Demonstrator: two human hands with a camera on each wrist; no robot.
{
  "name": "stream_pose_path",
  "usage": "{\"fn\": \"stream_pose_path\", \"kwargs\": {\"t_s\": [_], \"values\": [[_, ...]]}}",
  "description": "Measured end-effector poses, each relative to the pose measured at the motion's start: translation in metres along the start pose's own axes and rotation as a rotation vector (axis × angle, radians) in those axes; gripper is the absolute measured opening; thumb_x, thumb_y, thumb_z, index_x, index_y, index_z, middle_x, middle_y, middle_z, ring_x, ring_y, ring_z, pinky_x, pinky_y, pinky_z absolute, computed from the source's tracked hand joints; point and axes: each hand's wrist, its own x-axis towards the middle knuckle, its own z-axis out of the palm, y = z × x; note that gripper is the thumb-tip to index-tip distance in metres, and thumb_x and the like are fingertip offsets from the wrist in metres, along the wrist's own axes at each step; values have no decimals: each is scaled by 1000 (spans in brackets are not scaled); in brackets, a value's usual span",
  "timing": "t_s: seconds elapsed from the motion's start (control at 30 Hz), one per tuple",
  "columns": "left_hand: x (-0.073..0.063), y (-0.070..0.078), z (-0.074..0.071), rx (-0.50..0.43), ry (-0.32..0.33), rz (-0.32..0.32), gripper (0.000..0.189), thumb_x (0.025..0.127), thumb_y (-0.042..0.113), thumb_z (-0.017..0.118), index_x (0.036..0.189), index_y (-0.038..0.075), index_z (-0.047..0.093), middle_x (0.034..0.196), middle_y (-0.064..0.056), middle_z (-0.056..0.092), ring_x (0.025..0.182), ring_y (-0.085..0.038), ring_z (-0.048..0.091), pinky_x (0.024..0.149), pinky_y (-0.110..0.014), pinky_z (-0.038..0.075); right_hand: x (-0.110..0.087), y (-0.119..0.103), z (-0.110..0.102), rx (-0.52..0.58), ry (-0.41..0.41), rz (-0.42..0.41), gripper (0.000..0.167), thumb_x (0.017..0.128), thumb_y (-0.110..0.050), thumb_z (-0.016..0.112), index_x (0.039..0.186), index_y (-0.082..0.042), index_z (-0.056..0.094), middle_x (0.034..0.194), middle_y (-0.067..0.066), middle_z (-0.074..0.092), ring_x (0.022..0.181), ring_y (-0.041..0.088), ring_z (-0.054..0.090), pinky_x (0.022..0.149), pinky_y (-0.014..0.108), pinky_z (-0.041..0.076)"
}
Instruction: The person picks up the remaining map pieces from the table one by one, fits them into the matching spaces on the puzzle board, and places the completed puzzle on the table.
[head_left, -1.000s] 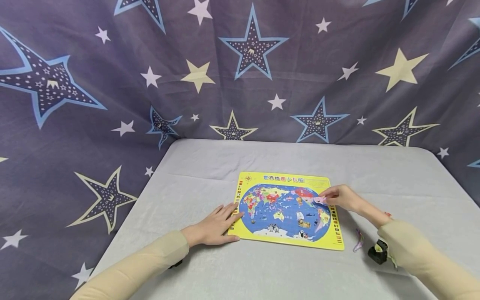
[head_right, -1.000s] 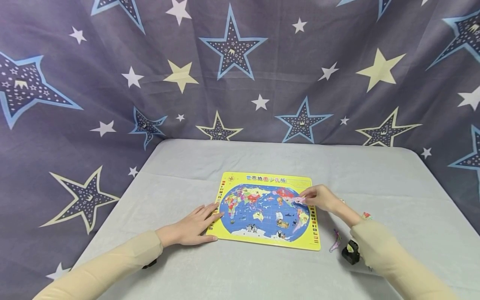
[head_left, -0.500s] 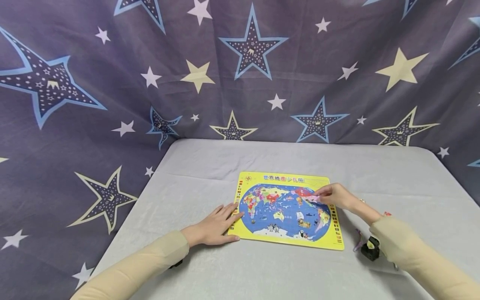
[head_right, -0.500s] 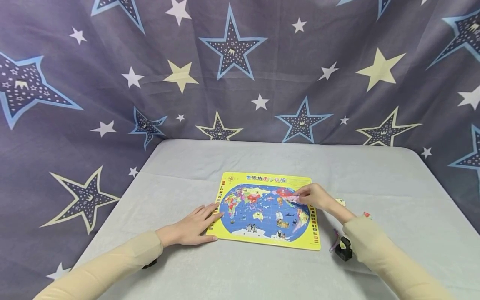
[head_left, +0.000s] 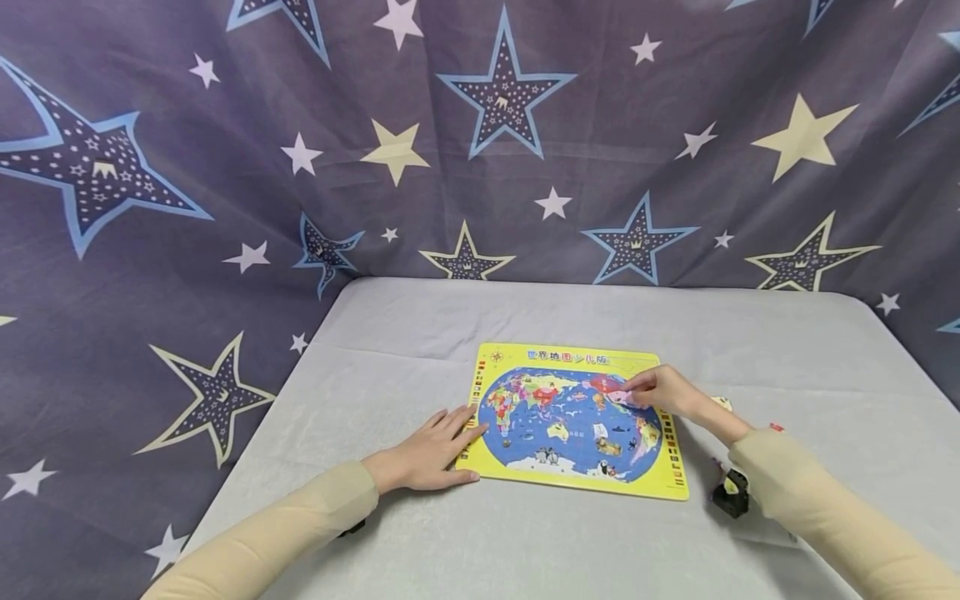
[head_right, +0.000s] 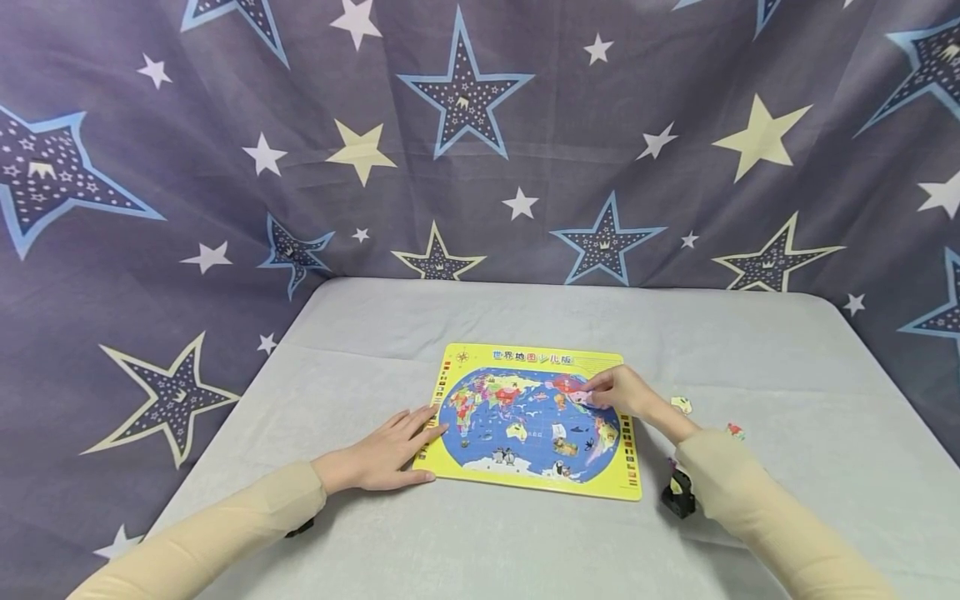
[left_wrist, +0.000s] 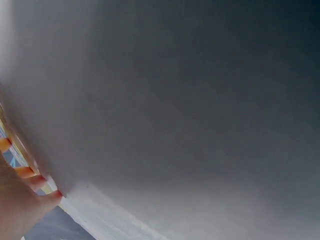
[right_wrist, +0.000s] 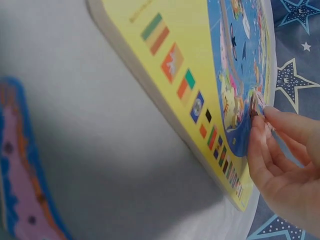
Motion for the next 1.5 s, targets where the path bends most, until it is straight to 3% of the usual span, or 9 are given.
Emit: {"fn": "stream_pose_path", "kwargs": {"t_s": [0.27,0.93,1.5], "values": [[0,1,-1,1,7,6,75,85,64,29,143,17,20,148,-12,7,135,-25,8,107,-44,11,2,-2,2,19,-8,12,21,82,2,56,100,13,62,85,19,65,69,17,60,64,29,51],[1,-1,2,15,3,-7,76,84,66,25,143,18,19,148,-11,7,135,-24,8,107,-42,9,5,-4,10,-120,54,-4,28,74,-2,69,99,9,64,83,12,63,64,13,51,56,24,44],[0,0,1,14,-6,-9,76,84,66,25,143,18,19,148,-11,6,135,-24,8,107,-43,10,3,-3,12,-178,72,-104,22,74,2,66,95,9,65,90,19,63,70,16,58,57,23,47]]}}
